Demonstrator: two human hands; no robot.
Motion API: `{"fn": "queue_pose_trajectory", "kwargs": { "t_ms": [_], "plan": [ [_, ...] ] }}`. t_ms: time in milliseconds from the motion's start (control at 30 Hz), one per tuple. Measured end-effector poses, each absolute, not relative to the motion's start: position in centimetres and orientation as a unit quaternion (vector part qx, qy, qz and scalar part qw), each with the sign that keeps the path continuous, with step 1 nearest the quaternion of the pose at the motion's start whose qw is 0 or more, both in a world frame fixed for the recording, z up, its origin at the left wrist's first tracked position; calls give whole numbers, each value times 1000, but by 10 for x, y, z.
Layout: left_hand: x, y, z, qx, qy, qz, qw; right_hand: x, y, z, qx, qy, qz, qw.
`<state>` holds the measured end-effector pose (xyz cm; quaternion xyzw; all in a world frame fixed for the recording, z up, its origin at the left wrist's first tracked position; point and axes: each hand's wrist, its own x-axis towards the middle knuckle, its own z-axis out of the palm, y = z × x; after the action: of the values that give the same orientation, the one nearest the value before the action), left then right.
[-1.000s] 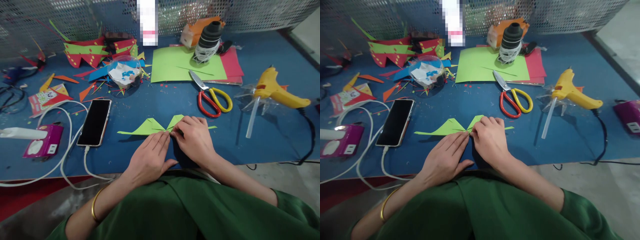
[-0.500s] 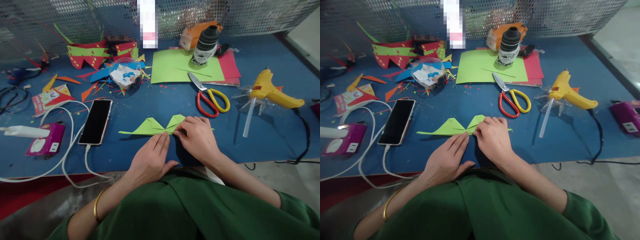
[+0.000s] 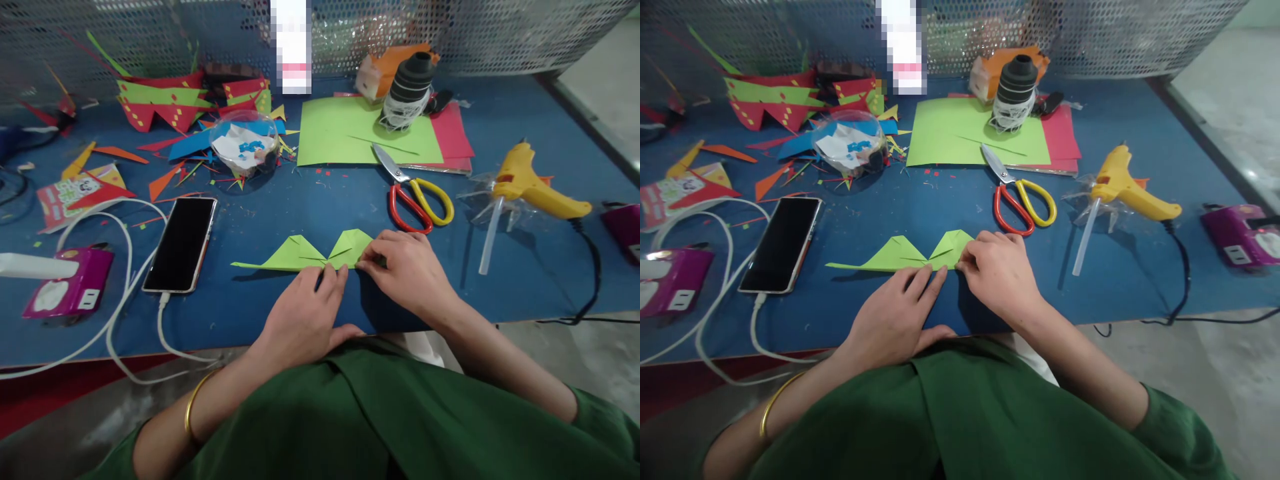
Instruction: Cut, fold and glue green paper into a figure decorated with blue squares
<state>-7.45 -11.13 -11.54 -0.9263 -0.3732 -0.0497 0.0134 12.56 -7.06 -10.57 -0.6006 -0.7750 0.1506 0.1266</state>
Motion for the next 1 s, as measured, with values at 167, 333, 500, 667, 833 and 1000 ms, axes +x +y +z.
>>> {"fn": "queue_pose_trajectory", "kwargs": {
  "t_ms": [167, 333, 500, 667, 833, 1000],
  "plan": [
    [-73, -112, -116, -930, -366, -34, 23, 142, -68, -105, -629, -751, 161, 123],
    [-71, -112, -112, -930, -366, -10, 33, 150, -68, -104, -640, -747, 151, 101],
    [-67, -111, -113, -929, -365, -31, 51, 149, -70, -104, -636, -754, 133, 95],
    [-66, -110, -116, -929, -360, -49, 74, 156, -72, -105, -646, -746, 127, 99],
    [-67, -110, -116, -928, -360, -54, 80, 166, -73, -107, -650, -740, 134, 111],
    [-67, -111, -117, -927, -359, -64, 87, 171, -74, -109, -653, -737, 129, 119]
  ]
}}
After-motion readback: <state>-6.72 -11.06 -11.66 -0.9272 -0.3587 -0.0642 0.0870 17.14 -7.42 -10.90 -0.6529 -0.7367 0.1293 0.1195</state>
